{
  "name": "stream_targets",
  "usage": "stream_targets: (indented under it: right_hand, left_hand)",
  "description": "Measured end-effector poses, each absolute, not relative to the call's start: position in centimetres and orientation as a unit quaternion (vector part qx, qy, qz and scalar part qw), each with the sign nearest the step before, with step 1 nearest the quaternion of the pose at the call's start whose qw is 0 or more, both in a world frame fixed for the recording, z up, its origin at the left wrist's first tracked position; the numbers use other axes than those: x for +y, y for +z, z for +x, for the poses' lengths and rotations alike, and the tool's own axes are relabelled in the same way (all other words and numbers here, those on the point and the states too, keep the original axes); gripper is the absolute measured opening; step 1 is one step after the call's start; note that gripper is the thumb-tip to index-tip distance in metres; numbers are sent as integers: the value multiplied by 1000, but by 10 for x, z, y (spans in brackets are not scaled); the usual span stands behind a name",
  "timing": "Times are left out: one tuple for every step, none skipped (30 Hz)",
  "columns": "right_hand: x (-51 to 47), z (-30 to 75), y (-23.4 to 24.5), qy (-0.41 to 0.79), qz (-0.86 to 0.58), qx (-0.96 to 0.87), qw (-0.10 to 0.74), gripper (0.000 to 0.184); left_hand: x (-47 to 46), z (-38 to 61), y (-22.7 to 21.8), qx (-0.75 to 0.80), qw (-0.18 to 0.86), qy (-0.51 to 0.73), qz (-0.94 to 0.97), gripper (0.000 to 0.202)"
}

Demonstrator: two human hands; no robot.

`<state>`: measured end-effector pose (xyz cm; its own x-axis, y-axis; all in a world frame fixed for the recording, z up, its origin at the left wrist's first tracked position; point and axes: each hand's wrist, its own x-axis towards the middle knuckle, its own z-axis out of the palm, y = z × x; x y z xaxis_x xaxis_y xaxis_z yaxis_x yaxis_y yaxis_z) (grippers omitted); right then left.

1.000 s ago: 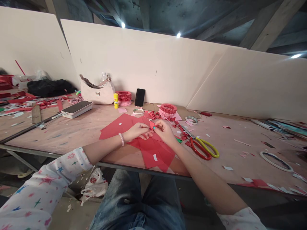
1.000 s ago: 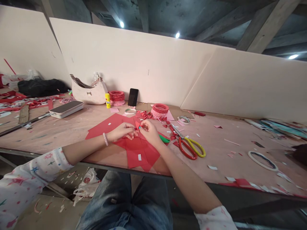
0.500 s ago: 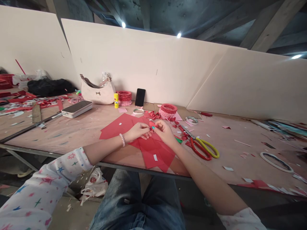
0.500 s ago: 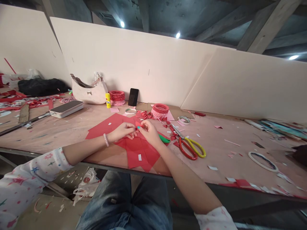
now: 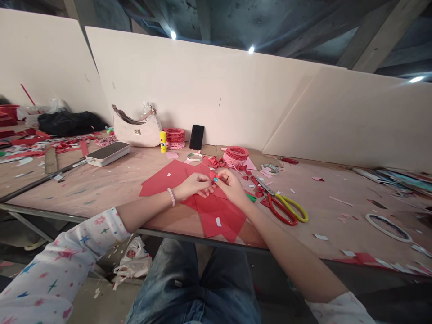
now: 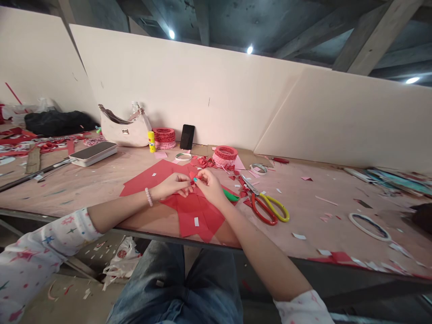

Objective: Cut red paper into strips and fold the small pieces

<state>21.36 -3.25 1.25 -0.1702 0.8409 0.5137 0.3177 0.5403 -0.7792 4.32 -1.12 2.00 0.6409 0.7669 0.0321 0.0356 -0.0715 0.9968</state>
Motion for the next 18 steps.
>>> stream_targets:
  right_hand:
    - [-32,214,12,259,-402,-720,503,10]
    - [-32,213,12,259,-401,-720,504,10]
    - [-32,213,12,258,-400,-721,505,9]
    - [-32,213,12,257,-399,-721,505,9]
    - [-32,213,12,258,-399,-721,505,9]
    - [-32,213,12,260,-399,-721,504,9]
    - [-32,213,12,263,-399,-721,501,9]
    - [-32,213,13,267,-400,-722,497,10]
    - [-33,213,13,274,-400,-722,493,10]
    - [-33,213,13,284,-400,-721,490,11]
    - [-33,213,14,295,-401,-719,485,11]
    - [-34,213,14,309,-400,-717,480,12]
    - [-34,213,14,323,-398,-715,475,12]
    - [-34,213,15,334,-395,-713,474,13]
    - [-34,213,15,341,-391,-711,474,13]
    - [-34,213,15,346,-385,-710,477,12]
    - [-34,213,15,349,-380,-708,482,12]
    - [-34,212,15,351,-377,-705,488,12]
  left_hand:
    - [-11,43,20,301,610,299,669,19]
    - [-11,43,20,301,610,300,669,17]
    - [-11,44,20,301,611,302,667,16]
    - [-11,44,20,301,611,304,666,15]
    - [-12,44,20,302,611,306,665,14]
    - [-12,44,20,302,611,307,664,14]
    - [-12,44,20,303,610,307,665,13]
    - [-12,44,20,303,609,307,665,13]
    - [-12,44,20,302,609,307,666,13]
    - [-12,44,20,301,609,307,667,13]
    - [-12,44,20,299,607,307,669,13]
    - [-12,44,19,297,605,307,672,13]
    - [-12,44,19,296,602,308,675,13]
    - [-12,45,19,295,599,308,678,13]
    - [-12,45,19,294,596,309,680,13]
    - [-12,45,19,294,594,311,681,13]
    - [-12,46,18,293,593,313,682,13]
    - [-12,46,18,291,592,314,682,12]
